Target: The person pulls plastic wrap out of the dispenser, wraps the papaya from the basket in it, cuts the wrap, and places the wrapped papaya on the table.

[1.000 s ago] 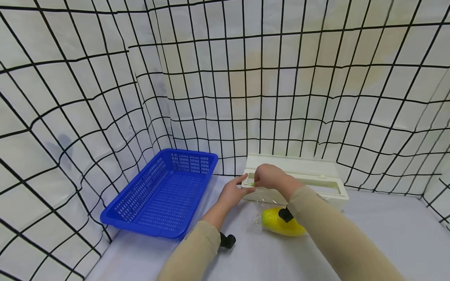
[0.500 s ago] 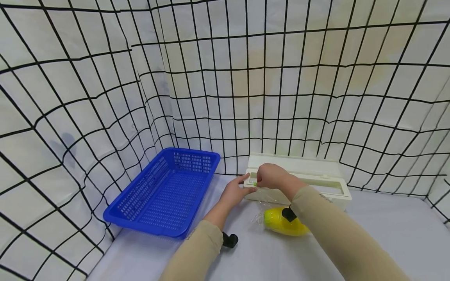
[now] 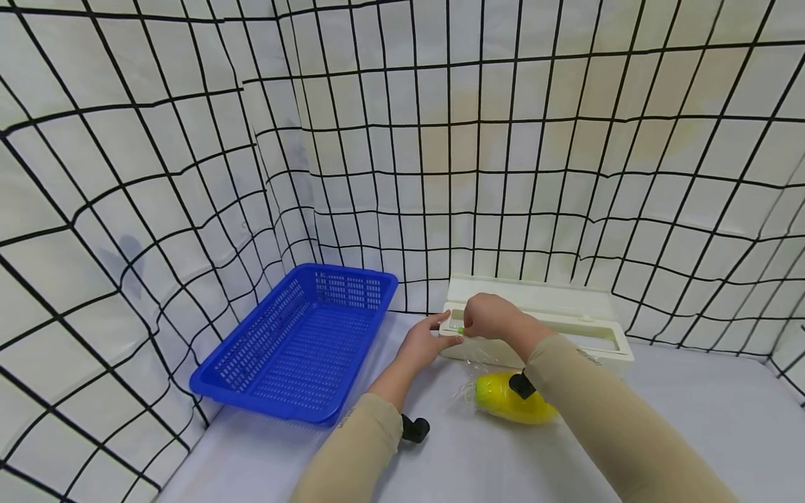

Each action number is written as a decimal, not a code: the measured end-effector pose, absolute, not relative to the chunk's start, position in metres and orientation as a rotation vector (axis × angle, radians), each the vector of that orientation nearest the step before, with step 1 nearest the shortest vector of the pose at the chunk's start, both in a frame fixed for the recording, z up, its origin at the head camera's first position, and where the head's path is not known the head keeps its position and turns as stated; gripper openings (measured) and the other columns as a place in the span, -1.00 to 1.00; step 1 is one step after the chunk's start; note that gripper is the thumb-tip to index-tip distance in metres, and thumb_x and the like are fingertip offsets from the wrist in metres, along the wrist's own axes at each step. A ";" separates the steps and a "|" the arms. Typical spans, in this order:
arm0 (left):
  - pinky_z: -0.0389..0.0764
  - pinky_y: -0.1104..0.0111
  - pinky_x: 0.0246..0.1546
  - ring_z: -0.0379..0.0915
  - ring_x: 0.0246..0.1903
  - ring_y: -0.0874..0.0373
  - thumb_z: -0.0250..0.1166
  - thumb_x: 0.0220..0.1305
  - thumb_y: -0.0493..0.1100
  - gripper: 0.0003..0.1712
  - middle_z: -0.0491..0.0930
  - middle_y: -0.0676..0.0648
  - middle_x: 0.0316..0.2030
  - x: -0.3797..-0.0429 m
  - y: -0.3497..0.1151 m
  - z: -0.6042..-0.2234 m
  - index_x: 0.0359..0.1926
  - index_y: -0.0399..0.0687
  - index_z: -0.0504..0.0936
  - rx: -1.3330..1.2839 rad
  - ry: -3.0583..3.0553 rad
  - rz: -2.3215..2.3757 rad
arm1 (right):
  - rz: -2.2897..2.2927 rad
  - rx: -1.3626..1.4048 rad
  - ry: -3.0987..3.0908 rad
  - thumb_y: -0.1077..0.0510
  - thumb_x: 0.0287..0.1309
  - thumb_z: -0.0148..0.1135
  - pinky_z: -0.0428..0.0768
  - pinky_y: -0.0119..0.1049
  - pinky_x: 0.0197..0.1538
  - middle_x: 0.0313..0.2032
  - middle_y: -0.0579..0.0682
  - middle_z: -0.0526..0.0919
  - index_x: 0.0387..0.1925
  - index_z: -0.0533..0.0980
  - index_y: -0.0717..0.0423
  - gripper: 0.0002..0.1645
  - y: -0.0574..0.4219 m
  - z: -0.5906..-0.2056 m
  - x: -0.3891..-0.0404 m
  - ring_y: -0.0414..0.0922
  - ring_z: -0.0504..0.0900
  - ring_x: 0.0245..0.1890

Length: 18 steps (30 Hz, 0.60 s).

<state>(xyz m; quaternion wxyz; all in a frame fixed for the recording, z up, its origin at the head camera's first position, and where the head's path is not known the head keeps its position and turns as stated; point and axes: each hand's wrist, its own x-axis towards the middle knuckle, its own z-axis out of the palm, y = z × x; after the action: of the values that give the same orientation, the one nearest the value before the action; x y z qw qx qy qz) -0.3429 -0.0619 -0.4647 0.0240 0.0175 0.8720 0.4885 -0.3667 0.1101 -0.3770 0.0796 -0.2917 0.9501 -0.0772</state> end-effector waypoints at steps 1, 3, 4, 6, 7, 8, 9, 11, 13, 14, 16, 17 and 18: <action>0.55 0.09 0.07 0.43 0.18 -0.06 0.50 0.05 0.20 -0.14 0.48 -0.08 0.27 -0.343 -0.062 -0.465 0.39 0.33 0.42 0.053 2.701 1.509 | -0.233 -0.879 2.841 0.12 0.16 0.40 0.63 -0.22 -0.19 -0.44 -0.12 0.66 -0.40 0.71 0.08 -0.89 0.111 -0.377 -0.367 -0.17 0.54 -0.44; 0.56 0.09 0.06 0.44 0.17 -0.05 0.50 0.05 0.21 -0.14 0.49 -0.07 0.26 -0.344 -0.061 -0.465 0.39 0.33 0.42 0.046 2.707 1.505 | -0.234 -0.881 2.840 0.12 0.16 0.40 0.63 -0.22 -0.18 -0.44 -0.12 0.66 -0.40 0.71 0.08 -0.89 0.111 -0.376 -0.367 -0.17 0.54 -0.44; 0.56 0.09 0.06 0.44 0.17 -0.05 0.50 0.04 0.22 -0.13 0.49 -0.06 0.26 -0.344 -0.061 -0.465 0.39 0.34 0.42 0.042 2.708 1.507 | -0.228 -0.887 2.840 0.12 0.16 0.40 0.63 -0.22 -0.18 -0.43 -0.12 0.66 -0.39 0.71 0.08 -0.89 0.111 -0.375 -0.367 -0.17 0.54 -0.44; 0.56 0.09 0.07 0.44 0.17 -0.05 0.50 0.03 0.23 -0.13 0.48 -0.05 0.26 -0.345 -0.060 -0.465 0.39 0.35 0.41 0.041 2.711 1.511 | -0.215 -0.888 2.845 0.12 0.17 0.39 0.62 -0.21 -0.18 -0.43 -0.11 0.66 -0.39 0.70 0.09 -0.89 0.111 -0.373 -0.366 -0.17 0.54 -0.43; 0.55 0.08 0.08 0.43 0.18 -0.05 0.50 0.03 0.24 -0.13 0.48 -0.04 0.27 -0.345 -0.060 -0.465 0.39 0.36 0.41 0.043 2.712 1.514 | -0.208 -0.895 2.845 0.13 0.17 0.39 0.63 -0.21 -0.18 -0.43 -0.10 0.66 -0.38 0.70 0.11 -0.89 0.111 -0.372 -0.366 -0.16 0.54 -0.43; 0.54 0.08 0.09 0.42 0.19 -0.05 0.50 0.03 0.24 -0.13 0.47 -0.03 0.28 -0.345 -0.060 -0.465 0.39 0.36 0.41 0.047 2.713 1.518 | -0.197 -0.893 2.848 0.13 0.17 0.38 0.62 -0.20 -0.17 -0.42 -0.10 0.66 -0.37 0.70 0.10 -0.89 0.110 -0.372 -0.366 -0.16 0.54 -0.42; 0.54 0.07 0.10 0.41 0.20 -0.05 0.50 0.03 0.24 -0.13 0.47 -0.03 0.29 -0.345 -0.060 -0.464 0.39 0.37 0.41 0.050 2.715 1.520 | -0.189 -0.895 2.851 0.14 0.18 0.37 0.62 -0.20 -0.17 -0.42 -0.10 0.66 -0.37 0.70 0.11 -0.89 0.109 -0.372 -0.366 -0.16 0.54 -0.42; 0.52 0.06 0.12 0.39 0.22 -0.06 0.50 0.04 0.23 -0.14 0.45 -0.03 0.30 -0.345 -0.060 -0.464 0.38 0.36 0.42 0.053 2.717 1.523 | -0.189 -0.898 2.849 0.16 0.19 0.34 0.62 -0.19 -0.16 -0.40 -0.09 0.67 -0.36 0.70 0.11 -0.90 0.108 -0.371 -0.365 -0.16 0.54 -0.41; 0.51 0.05 0.13 0.39 0.23 -0.07 0.50 0.05 0.21 -0.15 0.46 -0.05 0.29 -0.345 -0.061 -0.465 0.38 0.35 0.42 0.054 2.723 1.512 | -0.206 -0.906 2.838 0.18 0.19 0.32 0.61 -0.20 -0.17 -0.39 -0.10 0.68 -0.35 0.71 0.11 -0.90 0.106 -0.373 -0.364 -0.17 0.53 -0.41; 0.51 0.05 0.13 0.39 0.23 -0.07 0.50 0.05 0.21 -0.15 0.46 -0.07 0.29 -0.345 -0.062 -0.465 0.38 0.34 0.43 0.053 2.726 1.504 | -0.214 -0.904 2.836 0.18 0.19 0.32 0.61 -0.22 -0.18 -0.39 -0.11 0.68 -0.35 0.71 0.10 -0.90 0.106 -0.374 -0.363 -0.17 0.52 -0.42; 0.50 0.05 0.13 0.39 0.23 -0.08 0.51 0.06 0.18 -0.16 0.47 -0.10 0.28 -0.344 -0.062 -0.466 0.38 0.32 0.43 0.060 2.729 1.496 | -0.235 -0.911 2.832 0.19 0.19 0.31 0.59 -0.24 -0.20 -0.41 -0.12 0.67 -0.37 0.71 0.09 -0.90 0.106 -0.376 -0.362 -0.18 0.51 -0.44; 0.50 0.05 0.13 0.39 0.22 -0.08 0.51 0.06 0.18 -0.16 0.47 -0.11 0.27 -0.344 -0.061 -0.466 0.38 0.31 0.43 0.065 2.728 1.493 | -0.237 -0.914 2.833 0.19 0.19 0.32 0.59 -0.25 -0.21 -0.43 -0.13 0.66 -0.38 0.71 0.09 -0.91 0.106 -0.377 -0.362 -0.18 0.50 -0.45; 0.50 0.05 0.12 0.39 0.22 -0.08 0.51 0.06 0.18 -0.16 0.47 -0.11 0.27 -0.344 -0.061 -0.466 0.38 0.31 0.43 0.069 2.725 1.491 | -0.228 -0.920 2.836 0.19 0.19 0.32 0.58 -0.25 -0.23 -0.45 -0.13 0.65 -0.40 0.70 0.09 -0.90 0.106 -0.377 -0.362 -0.18 0.49 -0.47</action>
<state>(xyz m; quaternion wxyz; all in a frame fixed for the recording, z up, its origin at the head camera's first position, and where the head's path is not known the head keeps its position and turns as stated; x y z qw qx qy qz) -0.3435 -0.0612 -0.4665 0.0171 0.0220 0.8769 0.4799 -0.3620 0.1065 -0.3775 0.0754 -0.3069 0.9457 -0.0761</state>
